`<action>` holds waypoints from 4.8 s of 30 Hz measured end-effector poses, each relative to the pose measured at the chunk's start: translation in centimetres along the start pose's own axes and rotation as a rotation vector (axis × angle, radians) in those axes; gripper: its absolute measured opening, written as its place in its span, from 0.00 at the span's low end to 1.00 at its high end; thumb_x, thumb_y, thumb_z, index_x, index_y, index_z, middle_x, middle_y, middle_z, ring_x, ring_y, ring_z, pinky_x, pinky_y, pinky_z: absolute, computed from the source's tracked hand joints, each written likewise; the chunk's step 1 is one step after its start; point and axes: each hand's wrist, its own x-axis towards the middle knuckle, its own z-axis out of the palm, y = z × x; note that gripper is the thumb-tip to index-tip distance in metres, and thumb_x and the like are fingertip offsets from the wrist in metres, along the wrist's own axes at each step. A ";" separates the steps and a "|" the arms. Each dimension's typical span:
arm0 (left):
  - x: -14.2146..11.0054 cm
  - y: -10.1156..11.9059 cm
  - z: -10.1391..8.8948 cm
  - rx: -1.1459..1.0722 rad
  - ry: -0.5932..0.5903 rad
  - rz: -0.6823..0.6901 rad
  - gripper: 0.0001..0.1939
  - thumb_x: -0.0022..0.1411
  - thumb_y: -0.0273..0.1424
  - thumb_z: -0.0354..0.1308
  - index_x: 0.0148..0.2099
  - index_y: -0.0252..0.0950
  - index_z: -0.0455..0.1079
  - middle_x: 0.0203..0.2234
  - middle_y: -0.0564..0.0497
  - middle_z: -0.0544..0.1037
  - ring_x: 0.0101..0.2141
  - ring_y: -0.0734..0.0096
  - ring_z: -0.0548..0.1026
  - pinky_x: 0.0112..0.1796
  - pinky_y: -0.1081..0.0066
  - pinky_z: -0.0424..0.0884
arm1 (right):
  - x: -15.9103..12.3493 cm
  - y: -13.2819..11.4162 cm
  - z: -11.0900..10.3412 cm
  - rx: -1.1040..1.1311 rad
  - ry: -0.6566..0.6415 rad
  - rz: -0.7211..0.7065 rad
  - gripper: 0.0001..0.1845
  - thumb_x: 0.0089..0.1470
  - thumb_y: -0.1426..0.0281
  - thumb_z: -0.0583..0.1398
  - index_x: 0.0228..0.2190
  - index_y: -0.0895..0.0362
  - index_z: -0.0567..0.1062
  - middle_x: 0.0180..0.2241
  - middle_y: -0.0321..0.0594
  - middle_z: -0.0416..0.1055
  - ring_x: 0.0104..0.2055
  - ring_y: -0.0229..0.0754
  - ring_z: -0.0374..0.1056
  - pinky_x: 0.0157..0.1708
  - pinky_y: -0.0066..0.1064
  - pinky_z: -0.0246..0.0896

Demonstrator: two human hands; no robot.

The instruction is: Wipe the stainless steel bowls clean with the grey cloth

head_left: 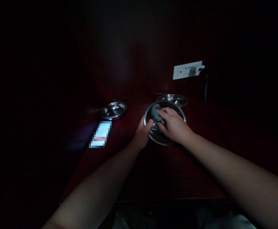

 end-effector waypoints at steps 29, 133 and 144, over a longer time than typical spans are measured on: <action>0.1 -0.2 -0.1 0.017 -0.009 0.030 0.23 0.62 0.40 0.54 0.57 0.38 0.64 0.51 0.44 0.74 0.52 0.56 0.70 0.54 0.58 0.64 | 0.5 1.2 -2.3 -0.303 -0.414 0.196 0.09 0.48 0.67 0.57 0.30 0.56 0.76 0.31 0.46 0.75 0.32 0.48 0.70 0.30 0.36 0.59; 0.1 0.1 0.1 -0.006 -0.008 -0.025 0.24 0.61 0.39 0.55 0.58 0.37 0.63 0.55 0.44 0.71 0.57 0.56 0.67 0.56 0.59 0.61 | -0.1 1.0 -0.2 -0.039 -0.116 0.064 0.29 0.49 0.74 0.58 0.55 0.57 0.66 0.50 0.48 0.66 0.55 0.53 0.62 0.55 0.45 0.60; 0.3 -0.2 -0.1 -0.005 -0.009 -0.013 0.24 0.61 0.39 0.55 0.57 0.37 0.64 0.55 0.43 0.71 0.56 0.56 0.67 0.57 0.59 0.61 | 0.1 1.3 -0.3 -0.075 -0.138 0.079 0.26 0.49 0.74 0.58 0.52 0.59 0.69 0.47 0.49 0.67 0.51 0.52 0.63 0.53 0.42 0.61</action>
